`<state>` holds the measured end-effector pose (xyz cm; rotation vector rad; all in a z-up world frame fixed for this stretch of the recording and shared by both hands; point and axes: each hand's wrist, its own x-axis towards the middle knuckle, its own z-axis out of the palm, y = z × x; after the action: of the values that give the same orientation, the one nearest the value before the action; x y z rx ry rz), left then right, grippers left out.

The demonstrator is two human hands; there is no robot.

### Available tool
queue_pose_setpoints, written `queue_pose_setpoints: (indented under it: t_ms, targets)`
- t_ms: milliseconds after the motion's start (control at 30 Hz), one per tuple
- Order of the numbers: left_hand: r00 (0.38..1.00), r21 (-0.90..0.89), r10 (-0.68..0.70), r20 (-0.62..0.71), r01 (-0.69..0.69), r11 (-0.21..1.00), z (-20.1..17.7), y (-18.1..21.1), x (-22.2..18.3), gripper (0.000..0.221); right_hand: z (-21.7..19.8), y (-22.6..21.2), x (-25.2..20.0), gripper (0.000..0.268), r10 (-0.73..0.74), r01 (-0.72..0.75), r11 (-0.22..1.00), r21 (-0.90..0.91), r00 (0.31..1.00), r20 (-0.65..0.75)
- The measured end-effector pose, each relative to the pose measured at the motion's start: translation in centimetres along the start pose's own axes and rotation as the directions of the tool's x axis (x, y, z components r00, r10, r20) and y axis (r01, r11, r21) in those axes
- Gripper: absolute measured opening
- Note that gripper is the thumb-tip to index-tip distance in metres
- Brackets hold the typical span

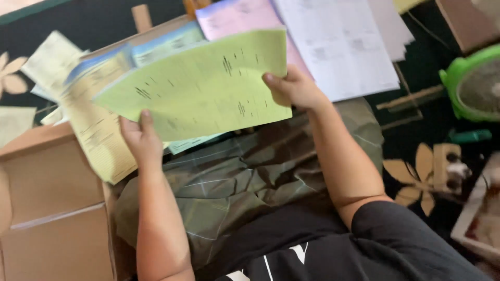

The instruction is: Sorting and packing stacks of colored documents into a cardboard box while sitting on the floor.

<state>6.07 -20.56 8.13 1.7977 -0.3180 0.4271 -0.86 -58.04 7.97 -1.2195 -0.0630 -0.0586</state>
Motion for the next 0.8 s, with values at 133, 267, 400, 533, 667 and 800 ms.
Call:
queue_pose_setpoints:
  t_ms: [133,267,400,533,667,800]
  targets:
    - [0.974,-0.097,0.217,-0.060,-0.222,0.970,7.6,7.1,0.6,0.031,-2.0,-10.4,-5.4,0.021,0.166,-0.201,0.939,-0.278,0.975,-0.145]
    - [0.981,-0.053,0.179,0.076,-0.176,0.983,19.4,7.6,-3.1,0.046,-11.6,-11.9,-10.7,0.030,-0.209,-0.088,0.942,-0.323,0.600,-0.772]
    - [0.586,0.003,0.490,0.645,-0.644,0.765,31.6,9.4,-6.8,0.015,-13.2,-15.5,-13.2,0.033,-0.786,0.491,0.456,-0.742,0.613,-0.078]
    - [0.490,0.268,0.253,0.834,-0.761,0.590,35.8,9.1,-8.2,0.067,-15.8,-12.9,-11.2,0.043,-0.700,0.160,-0.095,-0.983,0.691,0.180]
    - [0.465,0.188,0.346,0.815,-0.776,0.602,35.7,8.1,-8.2,0.045,-17.9,-8.0,-9.4,0.050,-0.334,0.352,-0.093,-0.931,0.870,0.362]
    - [0.443,0.172,0.436,0.784,-0.829,0.533,34.5,9.2,-7.7,0.005,-20.8,-2.4,-10.0,0.051,-0.114,0.356,-0.009,-0.934,0.928,0.355]
